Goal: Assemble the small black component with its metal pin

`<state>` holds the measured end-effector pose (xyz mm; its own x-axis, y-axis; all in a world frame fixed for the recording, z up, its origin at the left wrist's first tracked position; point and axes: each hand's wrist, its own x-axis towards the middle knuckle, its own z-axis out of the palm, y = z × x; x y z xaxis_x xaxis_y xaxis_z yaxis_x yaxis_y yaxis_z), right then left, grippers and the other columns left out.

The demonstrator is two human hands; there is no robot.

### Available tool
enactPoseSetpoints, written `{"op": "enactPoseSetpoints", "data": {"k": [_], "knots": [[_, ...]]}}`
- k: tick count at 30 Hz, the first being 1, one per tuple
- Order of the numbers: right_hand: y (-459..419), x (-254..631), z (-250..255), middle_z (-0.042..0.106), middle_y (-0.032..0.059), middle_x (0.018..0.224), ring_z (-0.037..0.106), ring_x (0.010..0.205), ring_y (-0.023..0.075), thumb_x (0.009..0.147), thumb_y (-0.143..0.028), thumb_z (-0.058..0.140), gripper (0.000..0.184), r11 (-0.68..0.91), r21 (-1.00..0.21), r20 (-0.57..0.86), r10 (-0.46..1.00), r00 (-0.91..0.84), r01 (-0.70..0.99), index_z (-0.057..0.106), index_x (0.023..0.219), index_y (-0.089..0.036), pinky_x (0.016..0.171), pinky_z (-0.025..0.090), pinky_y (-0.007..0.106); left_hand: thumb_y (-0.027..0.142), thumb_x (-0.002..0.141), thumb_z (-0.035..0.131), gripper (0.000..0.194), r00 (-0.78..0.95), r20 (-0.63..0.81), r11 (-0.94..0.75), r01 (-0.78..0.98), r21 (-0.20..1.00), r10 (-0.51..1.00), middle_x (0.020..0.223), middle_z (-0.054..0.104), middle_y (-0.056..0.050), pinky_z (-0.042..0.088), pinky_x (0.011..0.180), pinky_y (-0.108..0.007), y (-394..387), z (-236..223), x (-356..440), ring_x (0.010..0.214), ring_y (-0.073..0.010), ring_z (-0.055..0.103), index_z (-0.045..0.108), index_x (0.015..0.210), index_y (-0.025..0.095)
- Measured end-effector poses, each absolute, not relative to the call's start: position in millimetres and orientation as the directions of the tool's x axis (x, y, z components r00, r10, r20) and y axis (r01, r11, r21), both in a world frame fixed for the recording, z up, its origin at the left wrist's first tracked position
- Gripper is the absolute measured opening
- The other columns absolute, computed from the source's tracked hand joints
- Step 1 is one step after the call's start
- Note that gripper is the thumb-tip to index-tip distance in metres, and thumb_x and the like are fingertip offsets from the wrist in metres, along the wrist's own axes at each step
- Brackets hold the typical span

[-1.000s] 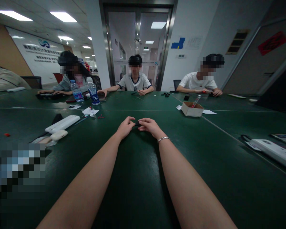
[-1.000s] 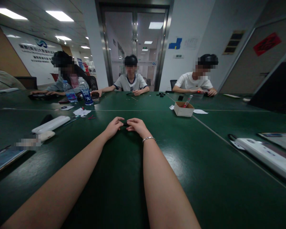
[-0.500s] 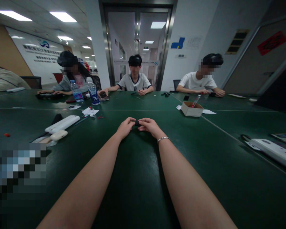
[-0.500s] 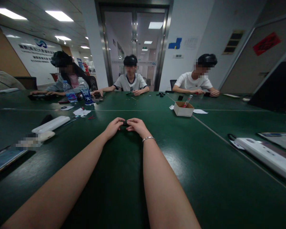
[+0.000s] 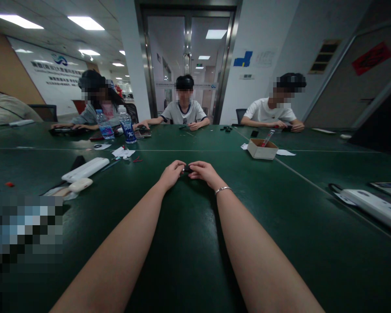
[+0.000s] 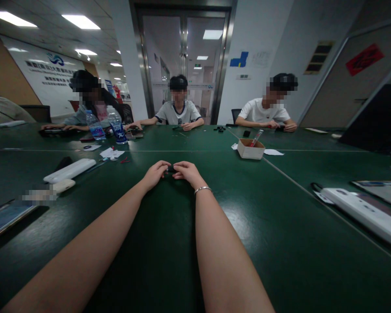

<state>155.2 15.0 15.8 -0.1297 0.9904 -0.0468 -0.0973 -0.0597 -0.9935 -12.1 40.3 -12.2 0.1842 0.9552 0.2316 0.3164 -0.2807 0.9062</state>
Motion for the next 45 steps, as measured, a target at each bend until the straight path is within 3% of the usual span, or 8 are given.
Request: {"op": "enactPoseSetpoints", "data": {"k": [4, 16, 21, 26, 38, 45], "knots": [[15.5, 154.4, 15.6, 0.068, 0.0036, 0.068, 0.067, 0.054, 0.0108, 0.086, -0.003, 0.058, 0.01, -0.065, -0.993, -0.053, 0.991, -0.126, -0.096, 0.063, 0.089, -0.012, 0.053, 0.057, 0.015, 0.025, 0.075, 0.051, 0.026, 0.156, 0.247, -0.285, 0.311, 0.907, 0.956, 0.077, 0.058, 0.0, 0.043, 0.064, -0.026, 40.4, -12.1, -11.4, 0.061, -0.0112, 0.051, 0.062, 0.099, 0.02], [14.6, 155.0, 16.9, 0.068, 0.0035, 0.068, 0.067, 0.055, 0.0107, 0.087, -0.003, 0.056, 0.011, -0.069, -0.993, -0.056, 0.99, -0.13, -0.1, 0.063, 0.088, -0.012, 0.052, 0.057, 0.015, 0.031, 0.081, 0.047, 0.025, 0.188, 0.24, -0.288, 0.3, 0.909, 0.953, 0.07, 0.059, 0.0, 0.043, 0.06, -0.026, 39.4, -11.3, -11.9, 0.061, -0.0121, 0.053, 0.062, 0.098, 0.019], [15.6, 155.1, 15.7, 0.068, 0.0031, 0.07, 0.067, 0.055, 0.0105, 0.087, -0.004, 0.057, 0.011, -0.061, -0.992, -0.047, 0.99, -0.134, -0.108, 0.063, 0.087, -0.013, 0.052, 0.057, 0.015, 0.029, 0.078, 0.05, 0.024, 0.189, 0.244, -0.29, 0.281, 0.915, 0.951, 0.079, 0.063, -0.002, 0.044, 0.061, -0.025, 37.5, -9.8, -11.5, 0.069, -0.0131, 0.056, 0.063, 0.096, 0.02], [16.3, 155.6, 15.4, 0.068, 0.0034, 0.07, 0.067, 0.054, 0.0107, 0.085, -0.005, 0.062, 0.007, -0.063, -0.992, -0.048, 0.99, -0.131, -0.113, 0.063, 0.087, -0.012, 0.052, 0.057, 0.016, 0.031, 0.079, 0.047, 0.026, 0.216, 0.231, -0.287, 0.28, 0.916, 0.949, 0.066, 0.058, 0.0, 0.042, 0.058, -0.025, 38.3, -10.3, -12.1, 0.06, -0.0124, 0.052, 0.063, 0.096, 0.018], [17.8, 155.8, 13.2, 0.068, 0.0033, 0.071, 0.067, 0.055, 0.0108, 0.086, -0.005, 0.059, 0.009, -0.057, -0.992, -0.04, 0.989, -0.14, -0.117, 0.063, 0.087, -0.013, 0.052, 0.057, 0.016, 0.029, 0.076, 0.053, 0.025, 0.178, 0.269, -0.313, 0.306, 0.899, 0.947, 0.084, 0.062, -0.002, 0.045, 0.063, -0.025, 40.5, -12.7, -12.6, 0.065, -0.0116, 0.054, 0.063, 0.098, 0.021], [16.1, 155.4, 15.2, 0.068, 0.004, 0.069, 0.067, 0.054, 0.0111, 0.086, -0.003, 0.057, 0.011, -0.06, -0.992, -0.045, 0.991, -0.128, -0.114, 0.063, 0.087, -0.012, 0.052, 0.057, 0.016, 0.033, 0.08, 0.049, 0.025, 0.196, 0.253, -0.304, 0.304, 0.903, 0.947, 0.08, 0.061, -0.001, 0.044, 0.061, -0.026, 41.5, -13.4, -12.8, 0.063, -0.0119, 0.053, 0.063, 0.096, 0.021]]}}
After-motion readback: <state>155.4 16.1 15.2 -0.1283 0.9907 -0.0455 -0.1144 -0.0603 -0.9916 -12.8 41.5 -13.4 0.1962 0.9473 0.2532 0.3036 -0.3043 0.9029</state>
